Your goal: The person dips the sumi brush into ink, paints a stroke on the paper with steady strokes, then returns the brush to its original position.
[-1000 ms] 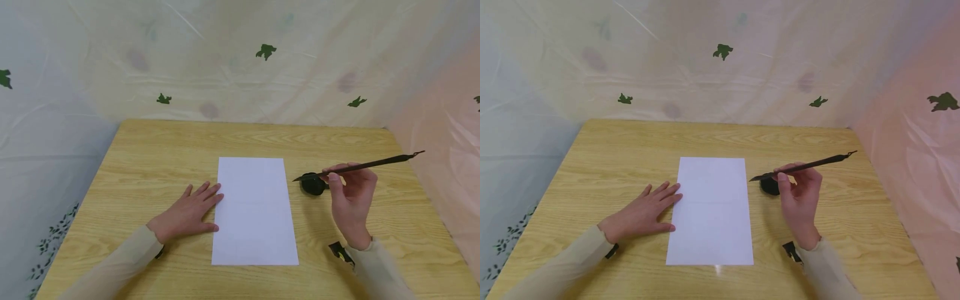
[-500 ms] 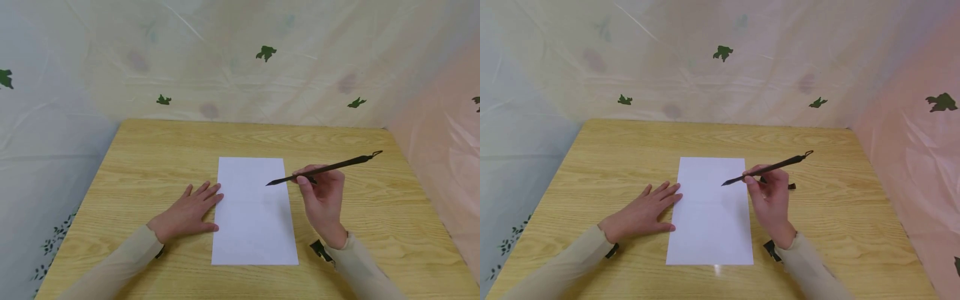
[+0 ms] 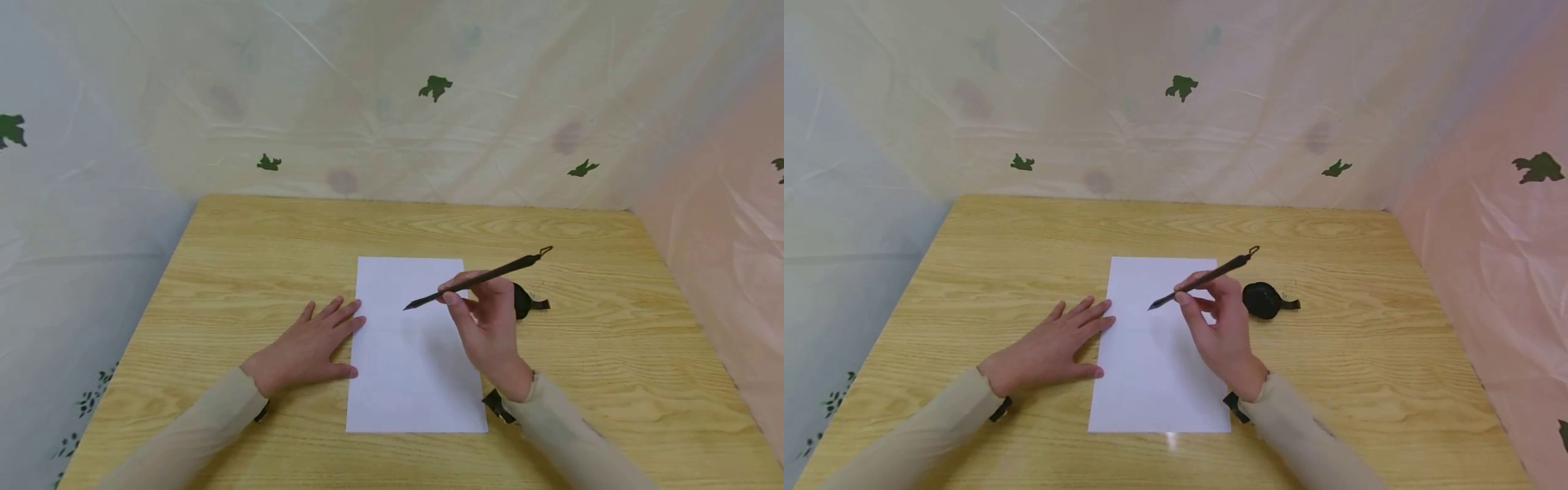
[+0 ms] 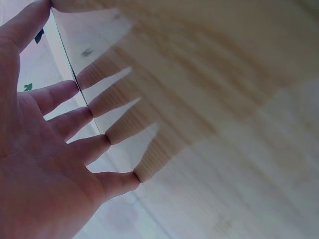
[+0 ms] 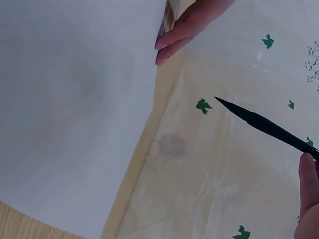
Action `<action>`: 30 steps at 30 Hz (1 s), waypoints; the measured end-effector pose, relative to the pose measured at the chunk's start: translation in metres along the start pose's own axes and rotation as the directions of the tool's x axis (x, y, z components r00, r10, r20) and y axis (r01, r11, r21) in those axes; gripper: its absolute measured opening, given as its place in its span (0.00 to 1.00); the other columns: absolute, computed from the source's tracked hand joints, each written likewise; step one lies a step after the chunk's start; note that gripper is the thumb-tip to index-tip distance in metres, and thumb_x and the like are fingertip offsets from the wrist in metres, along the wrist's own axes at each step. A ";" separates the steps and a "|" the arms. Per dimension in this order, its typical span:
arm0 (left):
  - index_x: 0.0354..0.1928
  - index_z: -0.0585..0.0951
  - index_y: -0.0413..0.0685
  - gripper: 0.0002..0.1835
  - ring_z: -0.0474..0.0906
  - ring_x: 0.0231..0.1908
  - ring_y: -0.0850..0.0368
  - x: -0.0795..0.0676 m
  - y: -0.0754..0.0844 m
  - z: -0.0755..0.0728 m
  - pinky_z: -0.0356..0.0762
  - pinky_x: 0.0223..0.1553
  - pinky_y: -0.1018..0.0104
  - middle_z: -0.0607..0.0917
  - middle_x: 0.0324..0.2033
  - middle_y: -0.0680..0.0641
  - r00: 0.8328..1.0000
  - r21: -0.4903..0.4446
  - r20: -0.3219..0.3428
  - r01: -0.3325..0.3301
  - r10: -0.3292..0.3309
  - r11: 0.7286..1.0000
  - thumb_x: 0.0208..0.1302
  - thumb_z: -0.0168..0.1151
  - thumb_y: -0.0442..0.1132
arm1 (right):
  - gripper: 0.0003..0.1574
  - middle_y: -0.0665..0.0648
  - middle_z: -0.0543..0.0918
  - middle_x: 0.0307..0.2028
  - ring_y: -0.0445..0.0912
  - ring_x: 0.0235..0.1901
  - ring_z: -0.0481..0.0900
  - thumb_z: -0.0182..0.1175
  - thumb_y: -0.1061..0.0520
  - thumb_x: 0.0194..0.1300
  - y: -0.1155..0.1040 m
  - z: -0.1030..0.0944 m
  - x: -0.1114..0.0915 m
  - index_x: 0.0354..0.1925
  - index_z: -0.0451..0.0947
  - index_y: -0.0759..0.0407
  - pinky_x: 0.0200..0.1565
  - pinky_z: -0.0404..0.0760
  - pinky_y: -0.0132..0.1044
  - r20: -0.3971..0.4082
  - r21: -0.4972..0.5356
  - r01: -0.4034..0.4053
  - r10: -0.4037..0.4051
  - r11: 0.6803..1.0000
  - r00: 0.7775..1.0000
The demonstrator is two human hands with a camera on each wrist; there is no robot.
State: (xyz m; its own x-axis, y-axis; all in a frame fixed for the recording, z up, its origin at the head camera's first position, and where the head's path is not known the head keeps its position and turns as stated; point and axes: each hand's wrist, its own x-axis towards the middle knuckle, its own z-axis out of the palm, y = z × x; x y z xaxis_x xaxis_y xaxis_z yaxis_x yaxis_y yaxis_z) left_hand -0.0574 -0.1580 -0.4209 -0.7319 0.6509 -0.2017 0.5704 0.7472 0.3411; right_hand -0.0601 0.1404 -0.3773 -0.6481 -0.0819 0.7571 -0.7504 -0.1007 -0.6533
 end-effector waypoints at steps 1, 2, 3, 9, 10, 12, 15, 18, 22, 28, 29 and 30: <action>0.80 0.64 0.49 0.48 0.45 0.80 0.41 0.000 0.000 0.000 0.45 0.72 0.27 0.55 0.81 0.47 1.000 0.001 0.000 0.000 0.000 1.000 0.65 0.67 0.65 | 0.29 0.64 0.81 0.44 0.46 0.43 0.84 0.62 0.62 0.75 0.001 0.002 0.000 0.53 0.55 0.82 0.43 0.87 0.36 0.007 -0.008 -0.003 0.003 1.000 1.000; 0.79 0.64 0.49 0.48 0.45 0.80 0.41 0.000 0.000 0.000 0.45 0.72 0.27 0.55 0.81 0.47 1.000 0.002 0.000 0.000 0.000 1.000 0.65 0.67 0.65 | 0.29 0.65 0.81 0.44 0.46 0.43 0.84 0.62 0.62 0.75 0.001 0.003 -0.001 0.53 0.56 0.82 0.43 0.87 0.36 0.014 -0.017 -0.006 0.007 1.000 1.000; 0.79 0.64 0.49 0.48 0.45 0.80 0.41 0.000 0.000 0.000 0.45 0.72 0.27 0.55 0.81 0.46 1.000 0.003 -0.002 -0.002 0.002 1.000 0.65 0.67 0.65 | 0.29 0.66 0.81 0.43 0.46 0.43 0.84 0.61 0.61 0.75 0.001 0.005 -0.001 0.53 0.56 0.81 0.42 0.87 0.36 0.017 -0.025 -0.012 0.012 1.000 1.000; 0.79 0.64 0.49 0.48 0.45 0.80 0.41 0.001 0.000 -0.001 0.45 0.72 0.27 0.55 0.81 0.47 1.000 0.002 0.001 0.001 -0.001 1.000 0.65 0.67 0.65 | 0.25 0.69 0.80 0.42 0.44 0.44 0.84 0.62 0.61 0.74 0.003 0.015 -0.004 0.53 0.61 0.78 0.41 0.87 0.33 0.046 -0.058 -0.074 0.077 0.996 0.996; 0.79 0.64 0.49 0.48 0.45 0.80 0.41 0.001 0.000 -0.001 0.45 0.72 0.27 0.55 0.81 0.47 1.000 0.000 0.001 0.001 -0.001 1.000 0.65 0.67 0.65 | 0.25 0.69 0.80 0.42 0.44 0.44 0.84 0.62 0.61 0.74 0.003 0.016 -0.004 0.53 0.62 0.78 0.41 0.87 0.33 0.051 -0.061 -0.085 0.088 0.994 0.995; 0.79 0.64 0.50 0.48 0.45 0.80 0.41 0.001 0.000 -0.001 0.45 0.72 0.27 0.54 0.81 0.47 1.000 -0.002 0.004 0.006 -0.006 1.000 0.65 0.67 0.66 | 0.24 0.70 0.80 0.42 0.44 0.45 0.84 0.63 0.61 0.74 0.004 0.019 -0.005 0.54 0.64 0.77 0.42 0.87 0.34 0.061 -0.065 -0.108 0.112 0.992 0.992; 0.79 0.65 0.50 0.48 0.45 0.80 0.42 0.001 0.000 -0.001 0.45 0.72 0.27 0.55 0.81 0.48 1.000 -0.004 0.004 0.008 -0.008 1.000 0.65 0.67 0.66 | 0.24 0.70 0.80 0.43 0.43 0.46 0.84 0.63 0.59 0.74 0.006 0.022 -0.007 0.54 0.65 0.76 0.43 0.87 0.35 0.081 -0.094 -0.117 0.125 0.989 0.989; 0.79 0.65 0.49 0.48 0.45 0.80 0.41 0.001 0.000 -0.002 0.45 0.72 0.27 0.55 0.81 0.47 1.000 -0.005 0.001 0.007 -0.007 1.000 0.64 0.68 0.65 | 0.25 0.69 0.80 0.44 0.43 0.47 0.83 0.63 0.57 0.74 0.008 0.025 -0.009 0.55 0.66 0.74 0.44 0.87 0.36 0.095 -0.121 -0.117 0.128 0.986 0.987; 0.78 0.66 0.48 0.48 0.46 0.80 0.40 0.001 0.000 -0.001 0.46 0.71 0.25 0.56 0.81 0.46 1.000 -0.005 -0.001 0.006 -0.007 1.000 0.64 0.69 0.64 | 0.23 0.67 0.81 0.45 0.45 0.46 0.84 0.63 0.58 0.74 0.011 0.029 -0.011 0.55 0.67 0.73 0.45 0.87 0.36 0.099 -0.139 -0.118 0.133 0.983 0.986; 0.79 0.66 0.50 0.48 0.46 0.80 0.41 0.001 -0.001 0.000 0.47 0.71 0.26 0.56 0.81 0.47 1.000 -0.001 0.006 0.019 -0.019 1.000 0.64 0.68 0.66 | 0.18 0.65 0.82 0.45 0.48 0.45 0.84 0.64 0.65 0.72 0.014 0.034 -0.014 0.55 0.70 0.70 0.45 0.87 0.35 0.110 -0.174 -0.119 0.139 0.978 0.984; 0.79 0.66 0.50 0.48 0.45 0.80 0.42 0.001 -0.001 0.000 0.46 0.72 0.26 0.55 0.81 0.47 1.000 -0.003 0.006 0.020 -0.020 1.000 0.63 0.68 0.65 | 0.18 0.65 0.81 0.45 0.48 0.45 0.84 0.64 0.67 0.71 0.014 0.035 -0.014 0.55 0.71 0.70 0.45 0.87 0.36 0.112 -0.181 -0.124 0.145 0.976 0.983; 0.79 0.66 0.50 0.48 0.46 0.80 0.42 0.001 -0.002 0.000 0.46 0.71 0.26 0.56 0.81 0.47 1.000 -0.003 0.004 0.020 -0.020 1.000 0.63 0.68 0.65 | 0.18 0.64 0.81 0.45 0.49 0.46 0.84 0.64 0.69 0.69 0.014 0.036 -0.014 0.55 0.71 0.69 0.45 0.87 0.36 0.115 -0.188 -0.130 0.154 0.973 0.981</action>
State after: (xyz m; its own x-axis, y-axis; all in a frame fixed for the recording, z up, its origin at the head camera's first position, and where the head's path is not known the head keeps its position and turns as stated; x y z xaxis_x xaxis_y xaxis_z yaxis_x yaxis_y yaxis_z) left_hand -0.0592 -0.1584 -0.4218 -0.7416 0.6364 -0.2121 0.5545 0.7596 0.3400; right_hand -0.0567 0.1050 -0.3970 -0.7364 -0.2102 0.6431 -0.6704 0.0992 -0.7353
